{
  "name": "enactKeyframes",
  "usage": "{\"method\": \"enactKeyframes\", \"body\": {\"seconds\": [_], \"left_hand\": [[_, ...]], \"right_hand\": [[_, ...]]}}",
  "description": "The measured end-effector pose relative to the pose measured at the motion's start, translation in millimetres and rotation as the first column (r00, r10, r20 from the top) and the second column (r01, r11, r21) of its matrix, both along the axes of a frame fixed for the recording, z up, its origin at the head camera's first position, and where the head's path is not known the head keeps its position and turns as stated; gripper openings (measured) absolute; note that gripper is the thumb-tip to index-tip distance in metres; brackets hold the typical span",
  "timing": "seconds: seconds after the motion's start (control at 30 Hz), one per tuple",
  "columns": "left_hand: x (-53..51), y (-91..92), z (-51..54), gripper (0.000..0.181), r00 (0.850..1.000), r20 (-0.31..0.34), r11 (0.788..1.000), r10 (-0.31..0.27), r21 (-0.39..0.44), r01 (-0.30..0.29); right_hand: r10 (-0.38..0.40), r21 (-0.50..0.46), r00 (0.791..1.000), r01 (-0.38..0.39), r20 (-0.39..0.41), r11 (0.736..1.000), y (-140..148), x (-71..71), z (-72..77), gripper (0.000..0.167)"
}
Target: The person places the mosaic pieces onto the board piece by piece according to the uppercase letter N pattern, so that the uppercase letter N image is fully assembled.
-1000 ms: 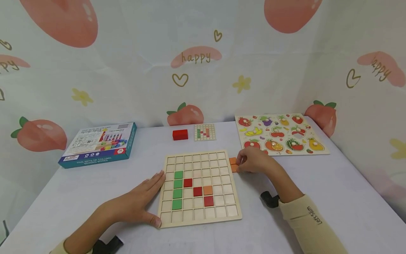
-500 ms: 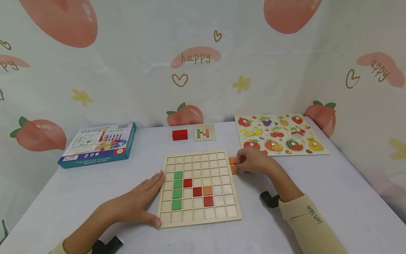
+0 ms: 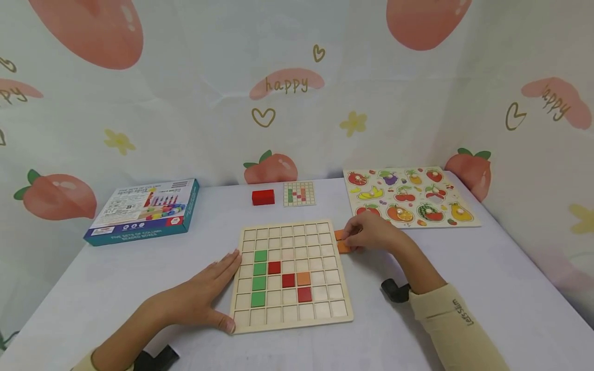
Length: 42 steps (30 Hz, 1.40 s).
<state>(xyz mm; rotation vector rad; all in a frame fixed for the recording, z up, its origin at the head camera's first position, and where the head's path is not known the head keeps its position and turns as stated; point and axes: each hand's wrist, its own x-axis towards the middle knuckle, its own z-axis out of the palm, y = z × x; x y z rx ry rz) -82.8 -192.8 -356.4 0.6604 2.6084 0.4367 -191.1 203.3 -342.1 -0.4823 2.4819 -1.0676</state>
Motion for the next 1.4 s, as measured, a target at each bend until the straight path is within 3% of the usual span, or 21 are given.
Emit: {"method": "enactKeyframes", "body": {"seconds": [0.2, 0.43, 0.83, 1.07, 1.4], "left_hand": [[0.8, -0.4, -1.5, 0.133, 1.0, 0.022, 1.0, 0.013, 0.007, -0.013], [1.1, -0.4, -2.9, 0.134, 1.0, 0.014, 1.0, 0.01, -0.004, -0.01], [-0.1, -0.5, -4.9, 0.134, 1.0, 0.02, 1.0, 0.018, -0.012, -0.017], [-0.3, -0.5, -4.9, 0.134, 1.0, 0.012, 1.0, 0.016, -0.016, -0.016], [-0.2, -0.4, -1.6, 0.134, 1.0, 0.014, 1.0, 0.014, -0.006, -0.014]], "right_hand": [[-0.005, -0.026, 1.0, 0.004, -0.016, 1.0, -3, 4.6, 3.7, 0.002], [0.013, -0.066, 1.0, -0.011, 0.023, 0.998, -18, 10.7, 5.9, 0.004], [0.098, -0.065, 0.994, -0.094, 0.049, 0.993, -47, 15.1, 3.6, 0.004], [0.154, -0.052, 0.988, -0.153, 0.022, 0.987, -66, 18.8, 2.4, 0.005], [0.121, -0.013, 0.993, -0.121, 0.001, 0.993, -84, 24.2, 3.2, 0.011]]}}
